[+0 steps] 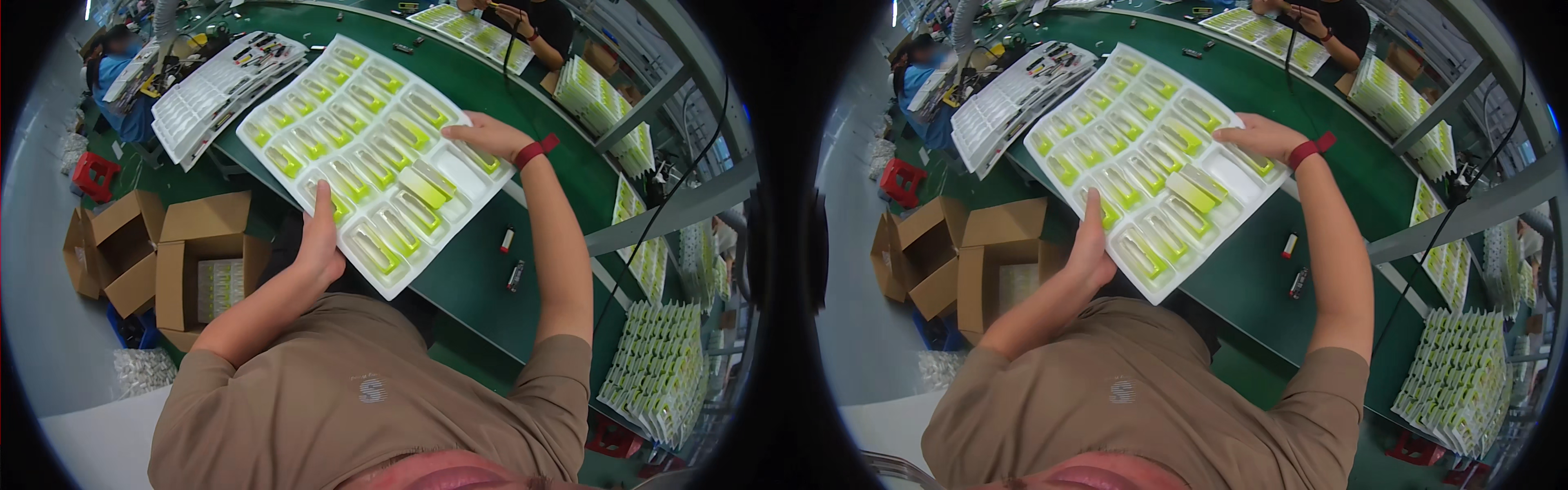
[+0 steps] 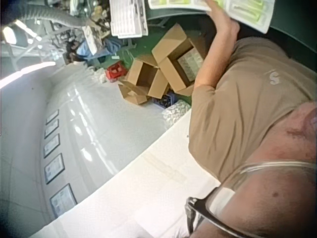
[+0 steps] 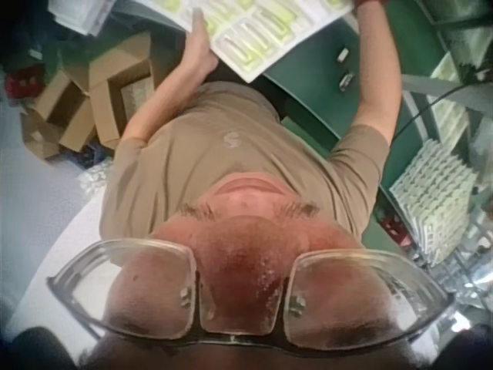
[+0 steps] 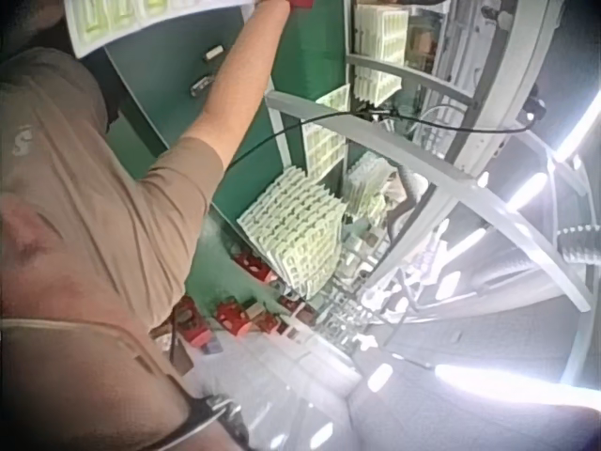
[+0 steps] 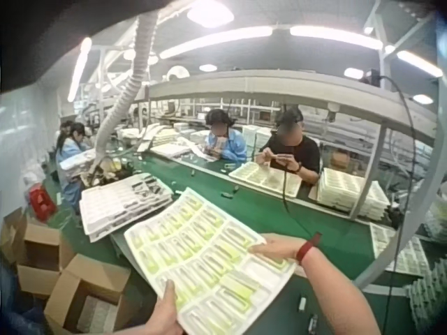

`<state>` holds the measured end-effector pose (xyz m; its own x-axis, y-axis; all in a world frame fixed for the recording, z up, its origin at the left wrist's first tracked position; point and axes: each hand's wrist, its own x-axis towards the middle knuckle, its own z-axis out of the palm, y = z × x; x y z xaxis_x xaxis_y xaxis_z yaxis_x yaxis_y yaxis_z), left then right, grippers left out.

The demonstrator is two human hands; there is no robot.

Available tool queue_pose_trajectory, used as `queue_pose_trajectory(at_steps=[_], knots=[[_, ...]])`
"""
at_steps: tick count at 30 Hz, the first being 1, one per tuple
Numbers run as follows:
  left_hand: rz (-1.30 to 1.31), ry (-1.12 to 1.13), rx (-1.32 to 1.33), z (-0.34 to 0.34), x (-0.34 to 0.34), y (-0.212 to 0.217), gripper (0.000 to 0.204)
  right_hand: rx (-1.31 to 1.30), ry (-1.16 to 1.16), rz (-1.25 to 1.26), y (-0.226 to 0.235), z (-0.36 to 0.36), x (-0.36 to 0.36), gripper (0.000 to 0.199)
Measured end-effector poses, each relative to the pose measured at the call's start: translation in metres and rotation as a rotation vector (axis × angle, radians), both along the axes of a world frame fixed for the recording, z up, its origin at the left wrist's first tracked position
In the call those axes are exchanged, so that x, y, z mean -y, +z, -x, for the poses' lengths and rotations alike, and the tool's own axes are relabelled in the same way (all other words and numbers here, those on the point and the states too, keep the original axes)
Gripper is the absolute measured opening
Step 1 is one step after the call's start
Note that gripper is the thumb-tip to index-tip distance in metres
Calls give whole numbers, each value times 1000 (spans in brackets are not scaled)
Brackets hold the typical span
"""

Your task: Inserting small batteries into plastic cases, placing them into trays, and packing trays into shipping boxes.

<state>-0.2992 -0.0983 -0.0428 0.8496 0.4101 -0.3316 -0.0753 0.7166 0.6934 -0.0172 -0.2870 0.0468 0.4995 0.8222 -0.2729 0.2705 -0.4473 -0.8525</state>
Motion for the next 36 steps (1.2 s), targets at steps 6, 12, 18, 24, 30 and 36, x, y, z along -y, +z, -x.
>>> queue_pose_trajectory(at_steps=[6, 12, 18, 24, 30, 36], knots=[[-90, -215, -330, -10, -9, 1, 65, -54, -49, 174, -34, -60, -10, 62], [-322, -585, -274, 42, -114, -23, 55, -161, -119, 222, -39, -63, -14, 57], [-773, -318, -630, 147, -228, -213, 26, 470, -256, 116, -11, -16, 1, 43], [-347, -255, -646, 154, -228, -301, 24, 1017, -70, 24, -2, 93, -11, 37], [-329, -491, -499, 155, -249, -363, 25, 1008, -167, 185, -14, 113, -18, 37], [-309, -666, -361, 137, -303, -427, 26, 943, -403, 159, 1, 89, -12, 26]])
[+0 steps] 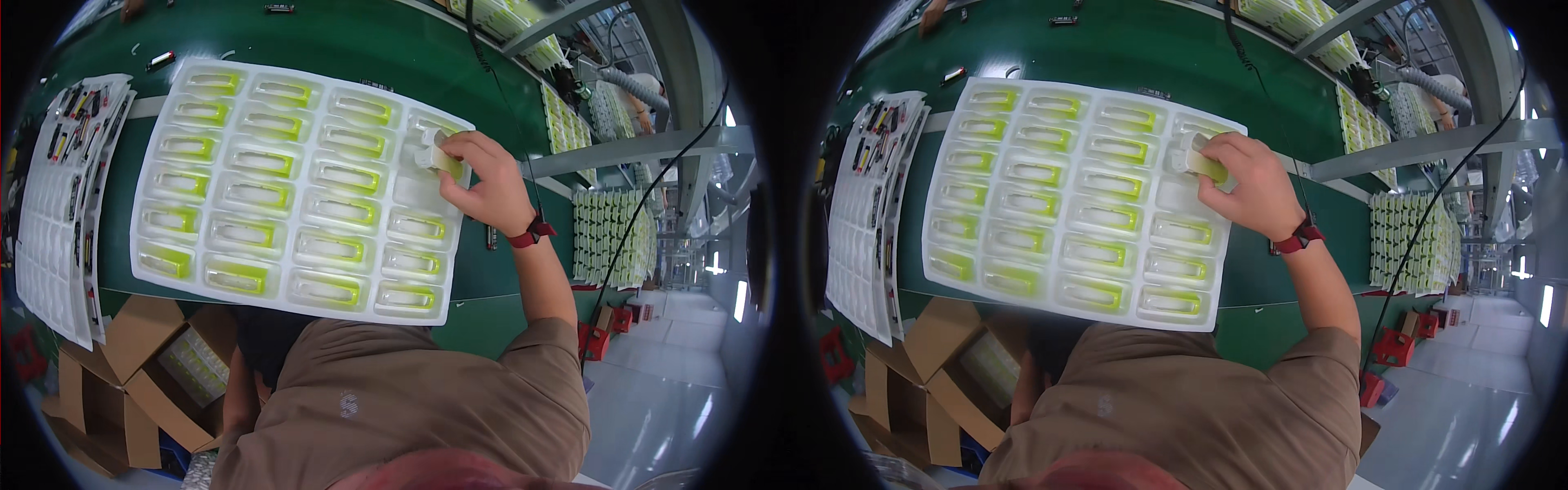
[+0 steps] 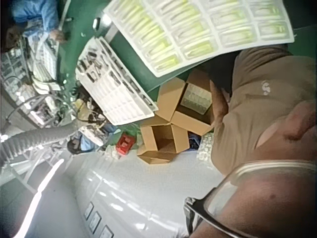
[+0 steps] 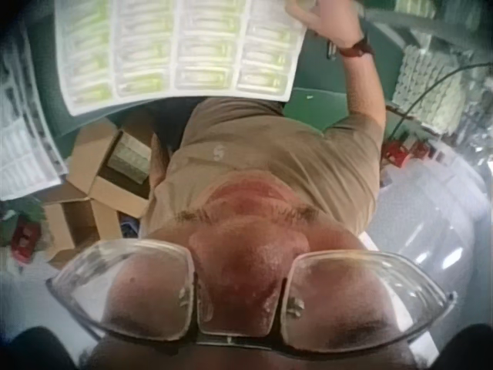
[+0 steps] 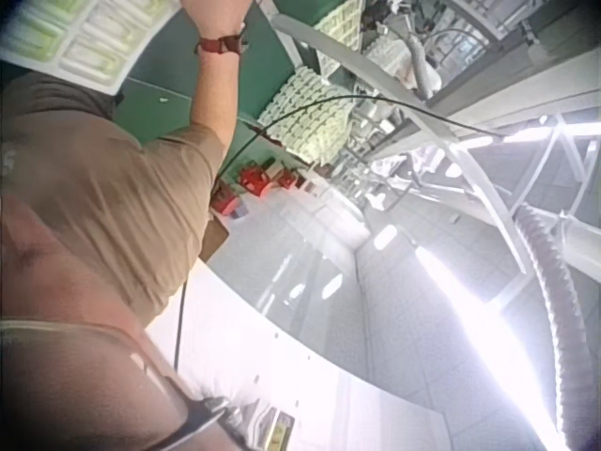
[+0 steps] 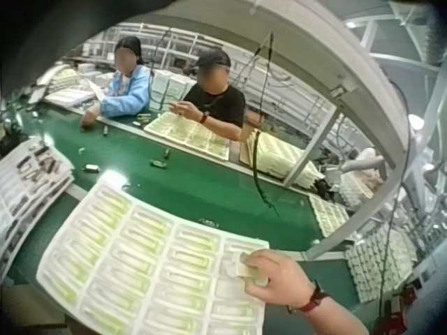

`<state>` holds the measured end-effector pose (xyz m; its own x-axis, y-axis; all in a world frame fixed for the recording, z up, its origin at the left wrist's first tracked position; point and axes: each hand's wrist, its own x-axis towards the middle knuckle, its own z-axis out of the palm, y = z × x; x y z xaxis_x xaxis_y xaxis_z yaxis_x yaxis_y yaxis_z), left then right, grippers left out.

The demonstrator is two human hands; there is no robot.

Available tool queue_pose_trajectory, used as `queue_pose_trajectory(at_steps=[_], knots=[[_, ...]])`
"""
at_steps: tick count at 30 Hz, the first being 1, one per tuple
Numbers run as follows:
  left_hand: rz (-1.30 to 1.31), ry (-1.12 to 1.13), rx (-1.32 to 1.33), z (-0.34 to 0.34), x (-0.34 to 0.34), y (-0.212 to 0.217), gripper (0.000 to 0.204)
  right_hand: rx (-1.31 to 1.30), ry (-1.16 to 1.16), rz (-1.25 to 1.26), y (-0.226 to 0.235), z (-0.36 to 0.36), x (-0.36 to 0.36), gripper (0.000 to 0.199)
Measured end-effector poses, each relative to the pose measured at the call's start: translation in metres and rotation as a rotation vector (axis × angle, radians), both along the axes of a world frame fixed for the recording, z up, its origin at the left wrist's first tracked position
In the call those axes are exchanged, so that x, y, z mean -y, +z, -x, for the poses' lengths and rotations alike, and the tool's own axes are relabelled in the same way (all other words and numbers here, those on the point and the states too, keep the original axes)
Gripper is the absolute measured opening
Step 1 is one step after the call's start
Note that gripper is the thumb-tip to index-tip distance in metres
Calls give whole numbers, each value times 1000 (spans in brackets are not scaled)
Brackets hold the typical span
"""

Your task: Inserting small batteries into plastic cases, placing them into trays, and packing trays into shipping boxes.

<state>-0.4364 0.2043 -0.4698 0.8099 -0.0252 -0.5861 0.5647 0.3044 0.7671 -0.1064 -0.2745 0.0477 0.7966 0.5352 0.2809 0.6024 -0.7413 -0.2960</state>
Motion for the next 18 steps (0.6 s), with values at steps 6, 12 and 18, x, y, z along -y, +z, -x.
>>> queue_pose_trajectory(at_steps=[6, 12, 18], knots=[[32, -97, 47, 12, -90, -30, 27, 113, 143, 156, -11, -1, 2, 29], [27, -7, 92, 142, -82, -23, 29, 150, 128, 175, -11, 18, -9, 29], [-256, 549, -4, 189, -41, -29, 31, 91, -88, 51, -27, 34, 50, 45]])
